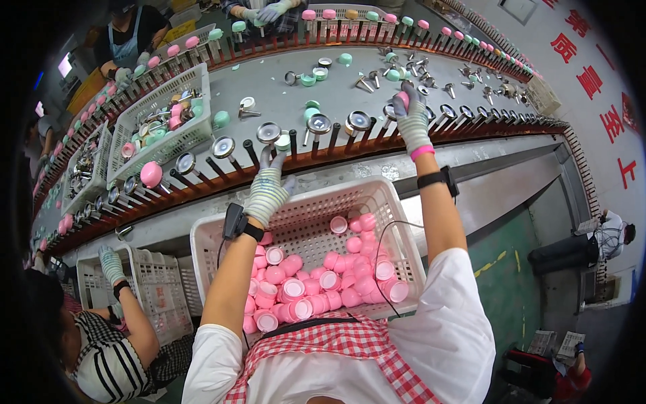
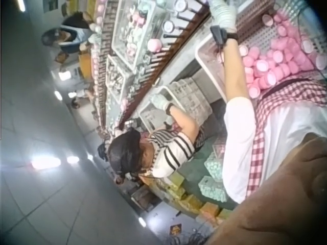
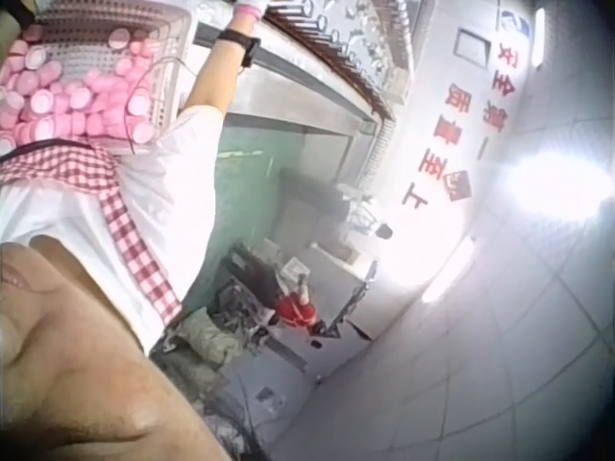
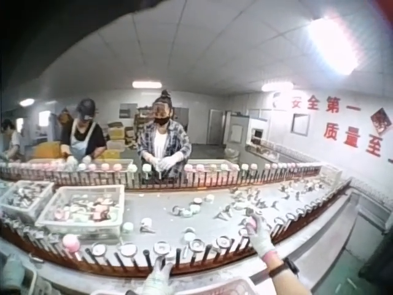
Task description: The recorder is putting pink lids on cosmetic jars as they move along a conveyor belt in a factory setting.
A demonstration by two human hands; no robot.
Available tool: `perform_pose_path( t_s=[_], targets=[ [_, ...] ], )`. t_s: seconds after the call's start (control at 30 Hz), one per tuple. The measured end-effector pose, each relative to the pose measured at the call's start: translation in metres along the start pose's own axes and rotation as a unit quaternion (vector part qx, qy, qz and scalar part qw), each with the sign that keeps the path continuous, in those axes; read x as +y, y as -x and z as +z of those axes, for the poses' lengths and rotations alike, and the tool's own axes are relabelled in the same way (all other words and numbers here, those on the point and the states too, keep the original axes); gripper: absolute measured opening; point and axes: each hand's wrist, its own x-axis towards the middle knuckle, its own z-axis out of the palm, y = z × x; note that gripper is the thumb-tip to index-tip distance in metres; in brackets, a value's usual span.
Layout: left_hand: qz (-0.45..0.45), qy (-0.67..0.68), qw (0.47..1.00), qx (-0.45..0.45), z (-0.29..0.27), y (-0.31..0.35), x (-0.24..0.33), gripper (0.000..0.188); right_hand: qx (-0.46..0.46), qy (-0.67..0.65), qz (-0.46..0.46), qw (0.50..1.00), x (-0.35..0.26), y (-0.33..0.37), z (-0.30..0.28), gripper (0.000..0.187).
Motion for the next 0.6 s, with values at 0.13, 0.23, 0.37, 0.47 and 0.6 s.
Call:
perform_pose_path(
  t_s=[0.13, 0.23, 0.37, 0.47, 0.6],
  targets=[
    [-0.039, 0.024, 0.999, 0.012, 0.009, 0.004, -0.003, 0.037, -0.155, 0.02, -0.083, 0.984, 0.025, -0.005, 0.025, 0.048],
    [-0.043, 0.026, 0.999, -0.008, 0.008, 0.006, -0.005, 0.028, -0.22, 0.048, -0.107, 0.968, 0.009, -0.004, 0.025, 0.054],
    [-0.047, 0.032, 0.998, -0.022, 0.007, 0.009, -0.012, 0.026, -0.324, 0.097, -0.144, 0.93, -0.051, -0.007, 0.017, 0.062],
    [-0.042, 0.035, 0.998, -0.026, 0.009, 0.008, -0.01, 0.026, -0.352, 0.127, -0.138, 0.917, -0.062, -0.005, 0.027, 0.062],
    [-0.04, 0.029, 0.999, -0.02, 0.006, 0.009, -0.006, 0.023, -0.304, 0.098, -0.186, 0.929, -0.067, 0.011, 0.048, 0.06]
  ],
)
